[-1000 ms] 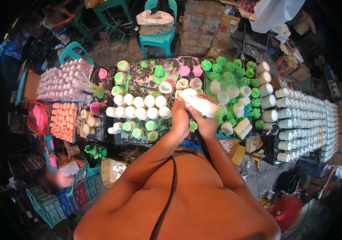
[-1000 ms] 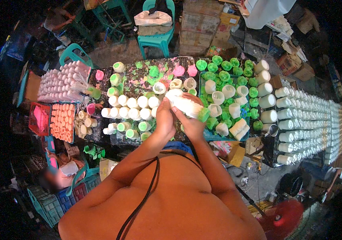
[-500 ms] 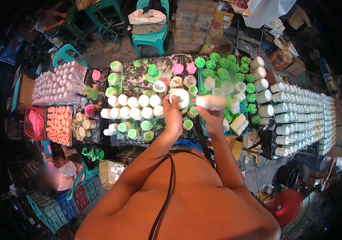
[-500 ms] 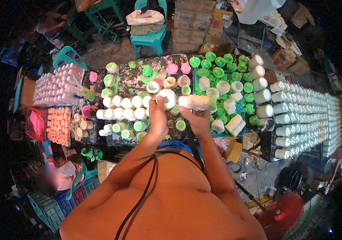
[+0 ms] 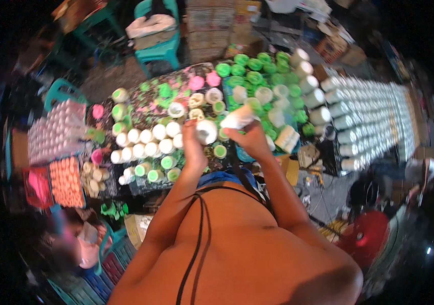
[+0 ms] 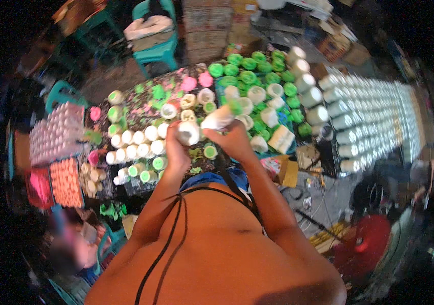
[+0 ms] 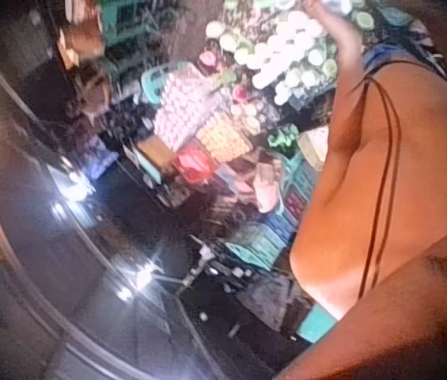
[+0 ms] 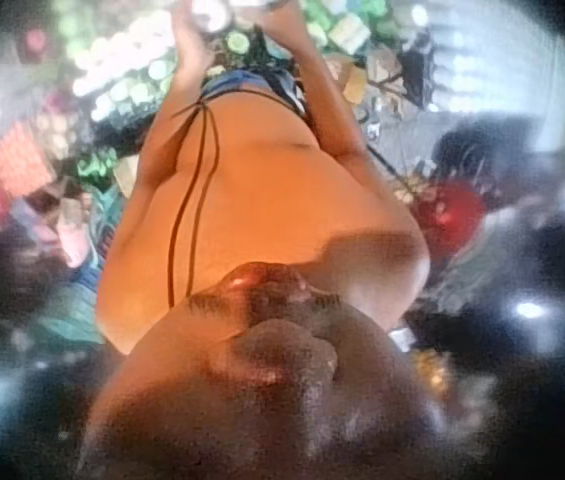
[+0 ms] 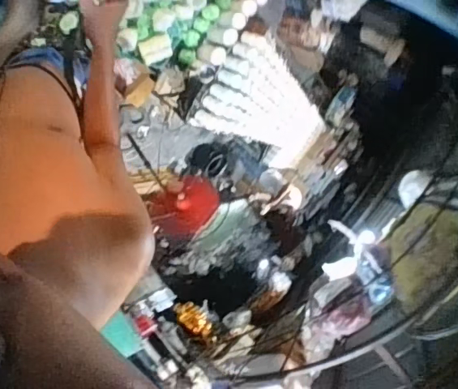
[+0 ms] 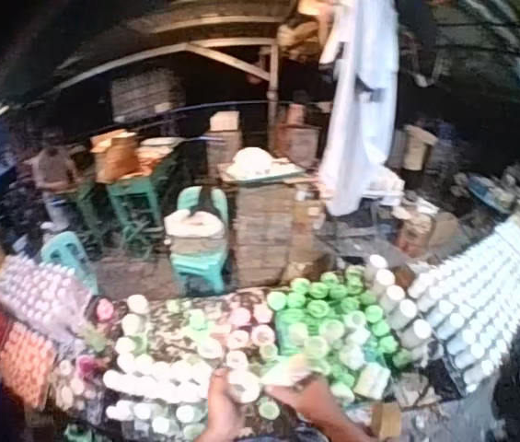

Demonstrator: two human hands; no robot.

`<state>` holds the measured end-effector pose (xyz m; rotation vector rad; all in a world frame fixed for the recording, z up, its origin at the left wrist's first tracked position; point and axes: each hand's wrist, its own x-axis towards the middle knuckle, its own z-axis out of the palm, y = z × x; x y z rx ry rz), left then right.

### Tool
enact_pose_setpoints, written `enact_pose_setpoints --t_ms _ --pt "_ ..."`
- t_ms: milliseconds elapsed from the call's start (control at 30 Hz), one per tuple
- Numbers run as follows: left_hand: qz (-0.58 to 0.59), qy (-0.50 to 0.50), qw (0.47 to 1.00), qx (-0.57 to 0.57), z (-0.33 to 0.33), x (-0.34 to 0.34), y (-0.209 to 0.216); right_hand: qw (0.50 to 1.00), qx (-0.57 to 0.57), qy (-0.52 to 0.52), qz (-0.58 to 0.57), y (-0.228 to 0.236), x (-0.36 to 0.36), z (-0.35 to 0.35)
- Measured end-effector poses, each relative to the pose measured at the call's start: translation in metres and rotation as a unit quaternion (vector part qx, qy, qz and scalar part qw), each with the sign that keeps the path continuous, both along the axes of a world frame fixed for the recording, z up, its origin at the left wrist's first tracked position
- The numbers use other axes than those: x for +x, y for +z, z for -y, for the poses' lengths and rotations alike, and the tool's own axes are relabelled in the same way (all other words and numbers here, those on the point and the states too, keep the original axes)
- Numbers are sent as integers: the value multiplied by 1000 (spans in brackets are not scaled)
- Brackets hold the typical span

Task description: The person repeatedly picks up small white cups and green lids from a table, fits the lids onto the cups, and places the assembled units back on the table. The person also briefly handles a cardboard box containing white items.

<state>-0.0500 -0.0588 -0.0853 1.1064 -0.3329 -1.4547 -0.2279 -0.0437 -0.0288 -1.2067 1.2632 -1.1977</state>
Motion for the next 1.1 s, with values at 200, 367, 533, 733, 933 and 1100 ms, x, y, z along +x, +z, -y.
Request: enact_pose_setpoints --t_ms 200,367,533,733,933,1100 --pt "-23 -89 993 77 -1 -1 20 987 -32 -75 -135 8 -17 -10" --pt "-67 -79 988 117 0 -6 8 978 -83 -178 -72 -22 -44 -12" --pt "-78 -97 982 143 6 -7 4 978 26 -200 -58 -41 -96 -34" --pt "-134 -132 978 93 13 -10 -2 937 156 -310 -29 -79 -160 -63" --pt "-152 -154 971 104 20 -13 -14 929 230 -285 -57 -145 -197 -72" --pt "-160 -88 980 82 18 -3 -15 958 163 -207 -114 -154 -176 -48"
